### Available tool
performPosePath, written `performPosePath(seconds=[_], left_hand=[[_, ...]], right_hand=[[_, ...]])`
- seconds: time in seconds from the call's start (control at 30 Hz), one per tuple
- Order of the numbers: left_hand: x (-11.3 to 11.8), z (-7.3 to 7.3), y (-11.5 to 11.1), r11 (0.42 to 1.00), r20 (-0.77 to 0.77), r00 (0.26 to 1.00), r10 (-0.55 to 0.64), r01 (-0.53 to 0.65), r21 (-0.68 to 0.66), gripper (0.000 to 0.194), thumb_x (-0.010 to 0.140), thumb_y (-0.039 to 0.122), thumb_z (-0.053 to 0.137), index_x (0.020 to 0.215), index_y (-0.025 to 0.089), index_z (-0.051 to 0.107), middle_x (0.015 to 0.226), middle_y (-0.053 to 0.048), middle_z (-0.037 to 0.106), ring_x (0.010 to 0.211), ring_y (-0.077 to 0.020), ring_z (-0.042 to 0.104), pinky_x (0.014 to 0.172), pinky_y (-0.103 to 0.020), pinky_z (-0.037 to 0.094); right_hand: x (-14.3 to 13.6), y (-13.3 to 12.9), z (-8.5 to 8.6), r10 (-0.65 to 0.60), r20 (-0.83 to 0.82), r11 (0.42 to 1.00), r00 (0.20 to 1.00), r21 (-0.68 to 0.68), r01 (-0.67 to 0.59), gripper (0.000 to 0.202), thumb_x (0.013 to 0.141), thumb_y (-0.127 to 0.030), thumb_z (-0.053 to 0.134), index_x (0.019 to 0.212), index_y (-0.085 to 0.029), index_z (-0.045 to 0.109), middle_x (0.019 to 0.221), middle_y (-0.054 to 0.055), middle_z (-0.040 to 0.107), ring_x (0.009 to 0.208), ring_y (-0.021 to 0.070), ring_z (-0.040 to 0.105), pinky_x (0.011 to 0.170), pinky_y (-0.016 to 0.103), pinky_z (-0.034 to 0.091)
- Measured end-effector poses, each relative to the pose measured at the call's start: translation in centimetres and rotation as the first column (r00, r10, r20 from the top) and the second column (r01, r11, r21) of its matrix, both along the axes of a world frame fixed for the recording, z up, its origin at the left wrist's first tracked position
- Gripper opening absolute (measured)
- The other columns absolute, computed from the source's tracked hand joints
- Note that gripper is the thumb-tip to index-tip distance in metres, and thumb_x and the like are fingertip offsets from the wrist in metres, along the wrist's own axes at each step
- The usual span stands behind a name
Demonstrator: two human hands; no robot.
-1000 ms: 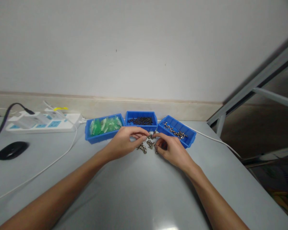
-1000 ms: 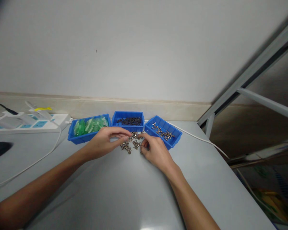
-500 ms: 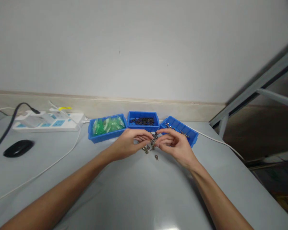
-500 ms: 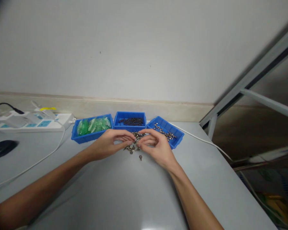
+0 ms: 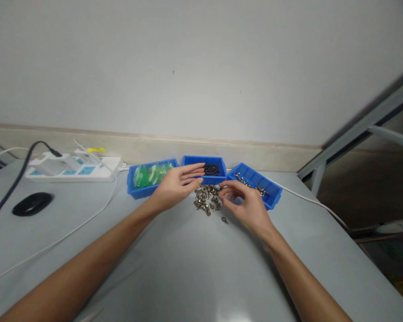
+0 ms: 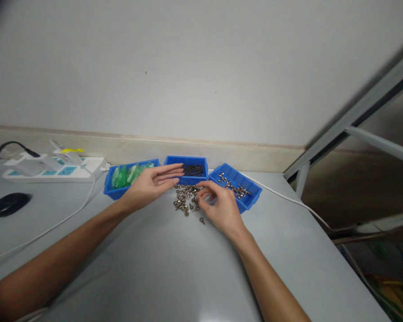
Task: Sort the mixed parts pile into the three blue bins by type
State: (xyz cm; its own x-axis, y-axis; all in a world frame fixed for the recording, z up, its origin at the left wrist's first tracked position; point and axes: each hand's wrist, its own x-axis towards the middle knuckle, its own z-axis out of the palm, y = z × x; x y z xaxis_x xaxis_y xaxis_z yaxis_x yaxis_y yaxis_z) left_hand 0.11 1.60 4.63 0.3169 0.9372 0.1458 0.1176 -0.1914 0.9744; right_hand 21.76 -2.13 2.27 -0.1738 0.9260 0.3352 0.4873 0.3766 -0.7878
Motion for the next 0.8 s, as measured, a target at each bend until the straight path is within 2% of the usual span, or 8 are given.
performPosePath(seconds=[0.1,0.2,0.3,0.43,0.53,0.67,0.8], left_hand=[[-0.4,0.2,0.2,1.000,-0.026,1.000,-0.003,0.004,0.031,0.051,0.082,0.026,0.067,0.131,0.011,0.061,0.128,-0.015,0.068,0.117,-0.0252,0.066,0.104,-0.041,0.053],[-1.1,0.5,0.2,0.998,-0.137,0.990,-0.019,0.028,0.062,0.031,0.084,0.028,0.065,0.110,0.012,0.072,0.108,-0.012,0.076,0.101,-0.0235,0.072,0.095,-0.037,0.058],[-1.9,0.7,0.3,0.992,-0.308,0.951,-0.034,0.069,0.104,0.025,0.083,0.031,0.064,0.097,0.014,0.076,0.090,-0.009,0.078,0.085,-0.0221,0.073,0.081,-0.032,0.059],[-2.9,1.0,0.2,0.967,-0.492,0.870,0.016,0.111,0.228,0.021,0.083,0.029,0.061,0.090,0.017,0.078,0.077,-0.005,0.077,0.069,-0.0179,0.069,0.068,-0.026,0.054],[-3.3,1.3,0.0,0.951,-0.557,0.830,0.036,0.143,0.274,0.023,0.084,0.027,0.059,0.088,0.016,0.078,0.075,-0.005,0.076,0.065,-0.0163,0.066,0.064,-0.025,0.049],[-3.4,1.2,-0.4,0.945,-0.624,0.782,-0.012,0.212,0.248,0.023,0.086,0.026,0.058,0.088,0.015,0.078,0.074,-0.006,0.074,0.066,-0.0180,0.066,0.065,-0.026,0.047],[-3.3,0.1,-0.4,0.910,-0.711,0.704,0.007,0.290,0.296,0.024,0.090,0.024,0.054,0.094,0.016,0.077,0.085,-0.009,0.075,0.079,-0.0213,0.068,0.073,-0.028,0.049]], right_hand=[[-0.7,0.8,0.6,-0.011,0.241,0.998,0.970,0.063,-0.004,0.029,0.081,-0.013,0.062,0.107,-0.021,0.069,0.088,0.003,0.076,0.078,0.0188,0.071,0.073,0.030,0.052],[-1.5,1.8,1.2,-0.016,0.424,0.999,0.906,0.044,-0.003,0.035,0.080,-0.011,0.063,0.111,-0.024,0.069,0.089,0.002,0.076,0.082,0.0199,0.071,0.076,0.030,0.050],[-2.4,2.7,1.7,-0.005,0.546,1.000,0.838,0.014,-0.003,0.036,0.080,-0.011,0.064,0.113,-0.025,0.068,0.090,0.002,0.077,0.082,0.0208,0.071,0.073,0.028,0.049],[-3.6,3.0,2.3,-0.036,0.701,0.999,0.713,0.036,0.015,0.022,0.080,-0.012,0.063,0.098,-0.023,0.069,0.083,0.005,0.075,0.076,0.0231,0.070,0.063,0.028,0.042],[-3.9,2.9,2.3,-0.064,0.770,0.998,0.635,0.060,0.027,0.013,0.081,-0.013,0.062,0.089,-0.023,0.067,0.077,0.006,0.072,0.071,0.0244,0.068,0.058,0.028,0.036],[-3.7,2.9,1.9,-0.050,0.739,0.999,0.671,0.047,0.023,0.009,0.081,-0.015,0.063,0.084,-0.023,0.064,0.074,0.003,0.071,0.069,0.0217,0.066,0.057,0.027,0.033],[-3.6,2.8,1.6,-0.038,0.702,0.999,0.711,0.036,0.018,0.009,0.080,-0.015,0.064,0.084,-0.023,0.064,0.076,0.002,0.071,0.071,0.0207,0.067,0.060,0.026,0.035]])
